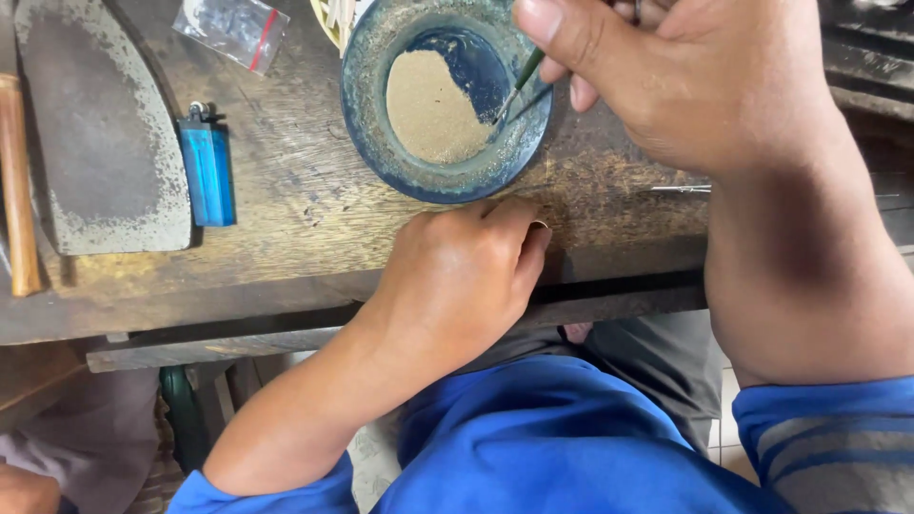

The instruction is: A jeweler applies solder paste to the joint of a small ring using a fine brush at a workbench.

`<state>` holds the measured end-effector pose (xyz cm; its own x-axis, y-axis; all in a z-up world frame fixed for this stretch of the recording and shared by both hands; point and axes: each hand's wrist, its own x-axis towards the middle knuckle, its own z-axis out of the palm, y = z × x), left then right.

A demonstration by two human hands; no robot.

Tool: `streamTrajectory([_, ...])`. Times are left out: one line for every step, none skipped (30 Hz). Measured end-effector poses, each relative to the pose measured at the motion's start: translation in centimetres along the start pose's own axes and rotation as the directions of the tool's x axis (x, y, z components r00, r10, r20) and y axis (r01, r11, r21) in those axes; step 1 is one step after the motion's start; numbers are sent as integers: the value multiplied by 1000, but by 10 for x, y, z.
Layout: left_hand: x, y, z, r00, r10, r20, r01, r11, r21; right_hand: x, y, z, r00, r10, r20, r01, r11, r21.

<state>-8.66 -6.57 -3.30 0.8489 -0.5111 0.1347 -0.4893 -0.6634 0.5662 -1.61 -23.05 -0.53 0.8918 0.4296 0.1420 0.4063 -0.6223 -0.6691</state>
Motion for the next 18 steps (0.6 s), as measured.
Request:
streamTrajectory([1, 1, 3, 998, -59, 0, 59, 998, -5, 0, 0, 2, 999, 41, -13, -39, 990, 137])
streamTrajectory([2, 1, 5, 993, -118, 0, 118, 993, -7, 1, 0, 4, 997, 81, -18, -73, 959, 274])
streamTrajectory([3, 2, 5, 993, -119, -9, 119, 993, 1, 3, -2, 3, 997, 69, -21, -61, 960, 275])
streamTrajectory([4, 2, 6, 987, -158, 36, 158, 987, 18, 4, -5, 1, 999, 44, -7, -40, 959, 281])
streamTrajectory([6, 3, 6, 977, -198, 80, 196, 980, 37, 6, -7, -1, 1000, 19, 7, -20, 957, 288])
streamTrajectory([6, 2, 4, 978, -197, 74, 194, 980, 43, 8, -8, -2, 1000, 12, 2, -12, 958, 288])
streamTrajectory([7, 1, 3, 979, -167, 113, 165, 986, 30, 9, -7, -2, 1000, 9, 3, -9, 957, 291])
streamTrajectory([6, 1, 2, 978, -137, 156, 137, 991, 13, 9, -7, -1, 1000, 12, 6, -13, 955, 295])
streamTrajectory([6, -1, 2, 978, -136, 156, 135, 991, 16, 9, -8, -1, 1000, 11, 3, -11, 955, 296])
streamTrajectory([5, -3, 2, 984, -79, 159, 75, 997, 29, 9, -8, -2, 1000, 19, 2, -18, 959, 281])
streamTrajectory([4, -5, 2, 986, -22, 163, 15, 999, 41, 9, -8, -2, 1000, 27, 0, -26, 963, 267])
streamTrajectory([5, -4, -4, 986, -20, 165, 14, 999, 42, 9, -8, -2, 1000, 29, -1, -27, 963, 268])
streamTrajectory([6, -4, -11, 994, 18, 112, -14, 999, -42, 9, -8, -2, 999, 34, -3, -32, 964, 266])
streamTrajectory([7, -5, -19, 997, 54, 55, -47, 992, -120, 10, -9, -2, 999, 38, -7, -35, 964, 264])
streamTrajectory([12, -7, -37, 997, 57, 57, -50, 992, -117, 10, -9, -2, 999, 38, -12, -34, 964, 266])
streamTrajectory([16, -9, -53, 1000, 0, 18, 3, 986, -166, 10, -9, -2, 999, 46, 3, -45, 958, 284])
streamTrajectory([20, -11, -70, 998, -60, -17, 55, 975, -217, 10, -9, -2, 998, 52, 19, -56, 951, 303])
streamTrajectory([26, -15, -79, 998, -65, -17, 60, 974, -220, 10, -11, -2, 998, 53, 24, -58, 951, 304])
